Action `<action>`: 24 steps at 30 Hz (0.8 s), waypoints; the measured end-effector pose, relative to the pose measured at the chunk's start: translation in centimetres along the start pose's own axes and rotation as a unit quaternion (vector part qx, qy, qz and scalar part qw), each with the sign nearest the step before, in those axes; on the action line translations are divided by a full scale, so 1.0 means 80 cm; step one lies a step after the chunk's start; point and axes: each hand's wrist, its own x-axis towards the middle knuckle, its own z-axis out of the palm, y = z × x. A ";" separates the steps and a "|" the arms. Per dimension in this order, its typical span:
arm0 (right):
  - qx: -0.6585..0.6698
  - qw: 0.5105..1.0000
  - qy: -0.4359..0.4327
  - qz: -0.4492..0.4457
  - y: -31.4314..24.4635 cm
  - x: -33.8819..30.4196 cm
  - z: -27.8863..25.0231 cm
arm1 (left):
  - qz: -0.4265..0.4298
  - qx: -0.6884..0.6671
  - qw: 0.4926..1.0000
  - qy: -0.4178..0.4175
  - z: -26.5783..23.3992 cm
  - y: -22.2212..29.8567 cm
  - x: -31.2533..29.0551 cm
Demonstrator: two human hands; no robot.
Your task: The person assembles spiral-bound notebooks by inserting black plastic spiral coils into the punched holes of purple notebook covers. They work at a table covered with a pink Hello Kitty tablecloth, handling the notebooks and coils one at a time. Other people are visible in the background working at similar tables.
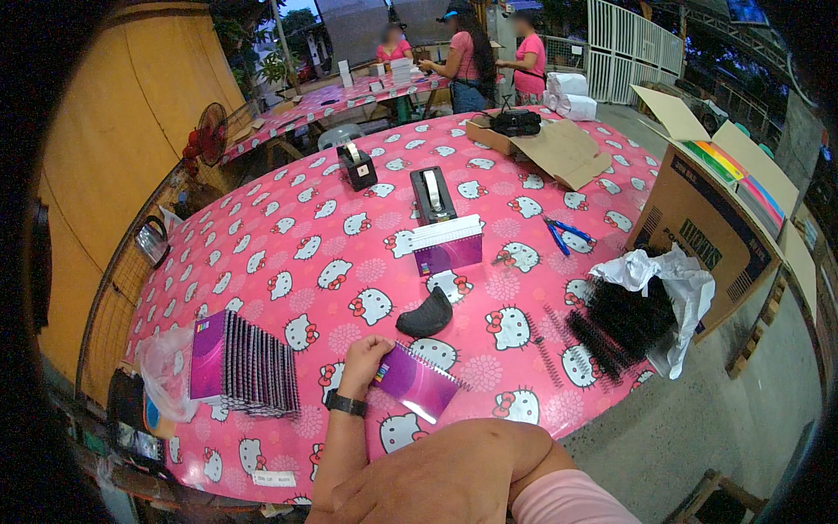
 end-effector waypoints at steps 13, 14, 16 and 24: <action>0.011 0.998 -0.018 0.052 -0.013 0.017 -0.011 | -0.001 0.024 1.000 0.015 -0.004 0.003 -0.005; 0.001 1.000 0.003 0.028 -0.004 0.000 0.001 | -0.001 0.020 1.000 0.014 -0.003 0.002 -0.005; -0.002 1.000 0.024 0.005 0.002 -0.006 0.006 | -0.001 0.012 1.000 0.014 -0.004 0.000 -0.005; -0.016 1.000 0.025 0.008 -0.001 -0.007 0.006 | -0.007 0.013 1.000 0.009 -0.002 0.004 -0.004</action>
